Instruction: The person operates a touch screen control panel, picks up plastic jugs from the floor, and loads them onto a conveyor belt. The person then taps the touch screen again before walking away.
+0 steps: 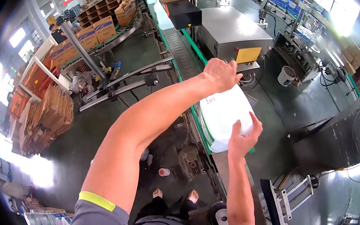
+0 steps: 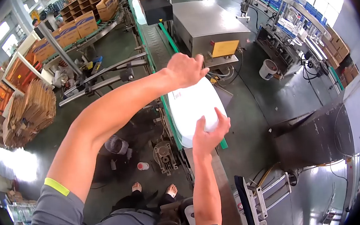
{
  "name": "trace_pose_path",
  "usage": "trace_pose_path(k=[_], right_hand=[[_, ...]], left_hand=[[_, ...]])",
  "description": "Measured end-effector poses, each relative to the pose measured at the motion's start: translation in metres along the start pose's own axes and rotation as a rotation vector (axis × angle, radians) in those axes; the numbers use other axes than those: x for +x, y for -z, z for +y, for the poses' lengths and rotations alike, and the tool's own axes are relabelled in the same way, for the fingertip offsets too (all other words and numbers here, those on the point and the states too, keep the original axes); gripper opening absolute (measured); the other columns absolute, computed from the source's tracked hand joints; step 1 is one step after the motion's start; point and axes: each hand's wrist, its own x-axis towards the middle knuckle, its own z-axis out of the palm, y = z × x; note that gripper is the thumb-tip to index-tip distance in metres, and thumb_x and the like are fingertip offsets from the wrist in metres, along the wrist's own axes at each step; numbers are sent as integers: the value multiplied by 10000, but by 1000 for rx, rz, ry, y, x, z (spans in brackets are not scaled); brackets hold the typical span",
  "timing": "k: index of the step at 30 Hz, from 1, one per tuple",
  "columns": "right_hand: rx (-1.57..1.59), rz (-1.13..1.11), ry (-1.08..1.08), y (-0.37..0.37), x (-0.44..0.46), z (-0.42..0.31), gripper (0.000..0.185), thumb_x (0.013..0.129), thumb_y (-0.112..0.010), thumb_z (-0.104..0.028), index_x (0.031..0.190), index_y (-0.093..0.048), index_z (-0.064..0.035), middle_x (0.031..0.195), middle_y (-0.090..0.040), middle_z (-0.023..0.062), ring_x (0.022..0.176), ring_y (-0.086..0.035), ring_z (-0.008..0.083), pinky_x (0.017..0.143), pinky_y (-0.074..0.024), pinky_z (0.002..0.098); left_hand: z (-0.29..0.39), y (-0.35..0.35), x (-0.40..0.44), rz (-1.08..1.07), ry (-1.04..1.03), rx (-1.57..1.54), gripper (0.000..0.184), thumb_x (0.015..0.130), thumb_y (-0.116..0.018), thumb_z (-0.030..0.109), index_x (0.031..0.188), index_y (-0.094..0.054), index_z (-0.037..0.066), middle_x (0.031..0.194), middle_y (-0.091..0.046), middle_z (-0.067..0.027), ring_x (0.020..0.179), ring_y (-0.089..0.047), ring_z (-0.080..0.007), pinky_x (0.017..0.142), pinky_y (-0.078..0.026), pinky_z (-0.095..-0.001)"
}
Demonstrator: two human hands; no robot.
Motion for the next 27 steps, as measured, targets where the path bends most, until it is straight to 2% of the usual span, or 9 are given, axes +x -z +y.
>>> trace_pose_path(k=[6,10,14,16,17,20,22,24,27], right_hand=[[84,-19,-28,-21,14,-1,483,804,-745,-39,1276,-640,-56,1195,-614,122,1236,-492,378,1118,-354,499],[83,-49,-21,-32,21,5,496,802,-752,-48,1285,-636,-58,1211,-616,130,1257,-482,372,1140,-329,498],[63,-57,-30,-46,24,2,512,807,-779,-80,1296,-629,-55,1238,-631,127,1270,-506,356,1187,-294,506],[50,-110,27,-51,31,4,556,822,-804,-143,1335,-610,-55,1279,-646,120,1282,-543,334,1225,-259,527],[50,-113,26,-49,31,4,556,822,-804,-143,1335,-610,-55,1279,-646,120,1282,-543,334,1225,-259,527],[-22,-192,119,-56,44,-1,602,833,-813,-217,1367,-589,-51,1298,-653,111,1271,-578,316,1236,-250,543],[-2,-189,156,-65,47,-2,623,833,-812,-259,1375,-588,-49,1299,-660,116,1274,-581,316,1231,-258,543],[2,-165,180,-77,51,0,615,831,-813,-266,1363,-598,-47,1284,-668,117,1263,-588,315,1225,-268,536],[6,-142,206,-96,57,7,592,829,-810,-271,1341,-616,-47,1261,-680,119,1244,-600,315,1204,-294,521]], left_hand=[[-12,-24,22,-64,130,122,327,1005,-554,312,950,-582,-9,618,-692,-94,562,-713,-266,502,-514,-403],[-28,-26,24,49,-101,203,235,955,-577,227,924,-579,-5,571,-663,-79,474,-667,-257,450,-473,-396],[-44,-17,21,-84,-55,118,300,1001,-564,305,977,-611,10,723,-728,-126,668,-739,-296,593,-532,-415],[-52,-20,1,262,87,52,371,995,-596,369,964,-628,1,711,-703,-147,737,-721,-345,747,-531,-456],[-52,-14,-20,249,261,-137,441,998,-594,433,1046,-644,-2,844,-733,-172,955,-705,-369,906,-492,-487],[-75,-59,-141,394,457,-230,383,1021,-587,361,1211,-648,35,1170,-695,-183,1035,-670,-378,882,-525,-508],[-63,-78,-277,62,358,42,221,1032,-526,144,1193,-654,62,1156,-594,-123,977,-668,-338,816,-546,-463],[-41,-102,-447,-321,594,-190,311,1023,-557,313,1165,-647,51,1067,-689,-209,954,-677,-411,798,-540,-525],[-12,-89,-725,-1349,858,-363,542,914,-591,540,1073,-736,42,1196,-712,-249,1167,-672,-409,995,-533,-525]])
